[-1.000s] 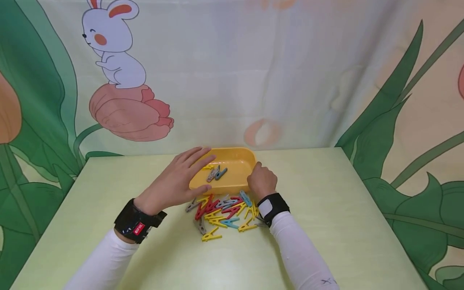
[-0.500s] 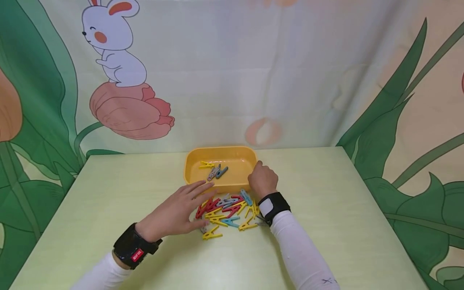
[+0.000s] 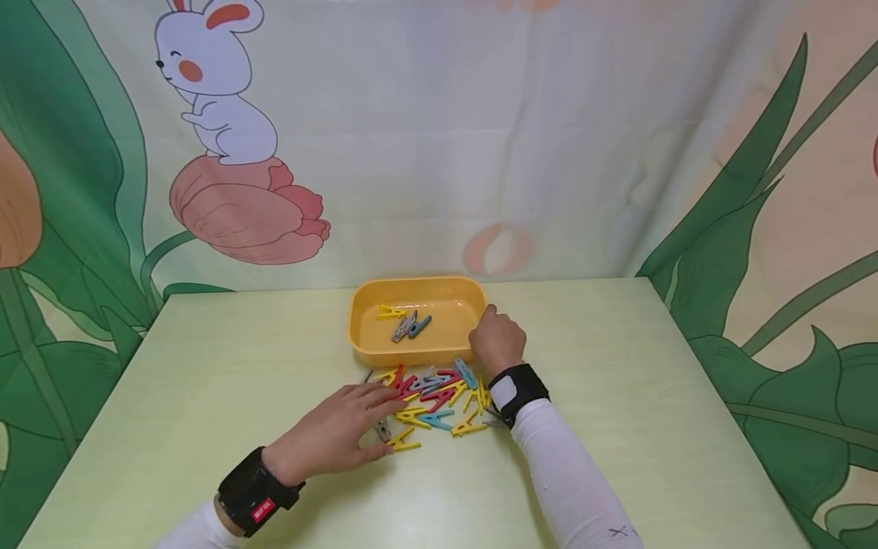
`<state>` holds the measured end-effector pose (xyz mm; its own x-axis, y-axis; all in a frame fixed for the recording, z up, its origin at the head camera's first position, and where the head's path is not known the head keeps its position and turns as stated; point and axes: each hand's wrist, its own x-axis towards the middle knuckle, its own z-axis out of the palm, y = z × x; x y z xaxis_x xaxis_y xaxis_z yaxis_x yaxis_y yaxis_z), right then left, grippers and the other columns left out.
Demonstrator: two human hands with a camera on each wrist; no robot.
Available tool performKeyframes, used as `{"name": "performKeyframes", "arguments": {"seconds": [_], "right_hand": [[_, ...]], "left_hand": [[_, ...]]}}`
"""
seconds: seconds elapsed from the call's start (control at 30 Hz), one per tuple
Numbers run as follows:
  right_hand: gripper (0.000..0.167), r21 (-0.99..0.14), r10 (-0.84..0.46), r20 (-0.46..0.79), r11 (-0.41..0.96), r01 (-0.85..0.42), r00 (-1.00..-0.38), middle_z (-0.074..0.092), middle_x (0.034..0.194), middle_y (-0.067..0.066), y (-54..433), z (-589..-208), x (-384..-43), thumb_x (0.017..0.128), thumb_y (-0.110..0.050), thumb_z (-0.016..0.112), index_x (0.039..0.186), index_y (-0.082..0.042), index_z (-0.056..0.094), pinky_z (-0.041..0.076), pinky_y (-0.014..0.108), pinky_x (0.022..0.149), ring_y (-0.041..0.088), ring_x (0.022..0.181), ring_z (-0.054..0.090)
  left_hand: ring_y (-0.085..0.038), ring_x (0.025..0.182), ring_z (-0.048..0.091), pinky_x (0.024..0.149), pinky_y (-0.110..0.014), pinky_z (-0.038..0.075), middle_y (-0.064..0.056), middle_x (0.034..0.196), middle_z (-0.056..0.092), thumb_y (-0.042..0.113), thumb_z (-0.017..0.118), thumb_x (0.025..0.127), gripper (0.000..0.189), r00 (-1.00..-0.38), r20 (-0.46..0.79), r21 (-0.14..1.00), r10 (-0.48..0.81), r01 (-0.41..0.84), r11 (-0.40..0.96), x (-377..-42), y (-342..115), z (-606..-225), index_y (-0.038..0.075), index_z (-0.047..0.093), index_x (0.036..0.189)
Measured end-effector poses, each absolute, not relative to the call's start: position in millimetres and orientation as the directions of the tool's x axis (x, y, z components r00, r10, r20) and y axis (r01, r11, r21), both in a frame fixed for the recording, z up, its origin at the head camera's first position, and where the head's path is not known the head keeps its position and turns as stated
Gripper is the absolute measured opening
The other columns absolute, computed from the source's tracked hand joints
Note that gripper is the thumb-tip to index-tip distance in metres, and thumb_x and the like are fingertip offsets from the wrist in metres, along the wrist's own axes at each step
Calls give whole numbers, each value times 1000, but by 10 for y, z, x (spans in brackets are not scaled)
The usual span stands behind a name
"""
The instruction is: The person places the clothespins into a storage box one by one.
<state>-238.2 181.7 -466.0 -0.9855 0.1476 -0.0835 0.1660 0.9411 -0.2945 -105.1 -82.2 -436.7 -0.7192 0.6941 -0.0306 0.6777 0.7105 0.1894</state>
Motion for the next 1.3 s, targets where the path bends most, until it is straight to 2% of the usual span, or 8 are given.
{"name": "performKeyframes", "arguments": {"seconds": [0.2,0.43,0.7,0.87,0.97,1.1,1.3], "right_hand": [[32,-300,150,-86,939,169,-985,62,81,12,1818,-4676,-2390,94,-22,56,118,0,54,43,32,55,24,67,59],[31,-298,157,-85,938,176,-984,62,81,12,1799,-4672,-2396,94,-22,57,117,-1,54,43,33,56,25,68,59],[30,-301,154,-84,938,173,-984,61,81,12,1787,-4662,-2387,95,-22,57,117,-1,54,43,33,57,25,69,59],[31,-296,161,-91,938,181,-983,61,82,12,1783,-4660,-2382,95,-22,57,117,-1,54,43,33,57,25,69,59],[31,-299,160,-94,937,181,-983,62,82,12,1786,-4658,-2383,95,-22,56,118,-1,53,43,33,58,25,69,59],[31,-304,156,-92,936,177,-983,62,82,12,1799,-4662,-2385,95,-22,56,118,-1,53,43,33,57,25,69,59],[30,-309,152,-88,936,172,-985,61,81,12,1819,-4682,-2392,94,-21,56,117,-1,54,43,33,56,24,68,59]], "left_hand": [[-28,138,46,113,-54,35,-4,143,55,42,71,87,55,-718,-107,217,688,658,721,-1066,-814,-4486,23,57,137],[-25,132,52,110,-53,38,-1,136,60,37,73,87,52,-707,-96,194,701,678,709,-1065,-835,-4565,24,59,135],[-19,115,62,97,-44,50,0,125,66,32,73,87,45,-713,-83,161,696,680,716,-1086,-846,-4645,22,63,130],[-17,108,63,90,-39,53,2,115,67,20,75,86,37,-714,-70,166,697,681,714,-1088,-862,-4678,22,68,122],[-13,94,62,82,-34,53,4,101,66,13,75,84,26,-716,-53,169,696,681,713,-1082,-868,-4684,20,72,109],[-6,74,50,66,-26,46,8,82,56,12,75,84,11,-713,-34,163,701,688,708,-1074,-863,-4694,18,72,92],[-5,69,44,61,-23,41,10,76,52,14,74,85,4,-719,-22,160,695,683,712,-1067,-859,-4715,18,72,87]]}}
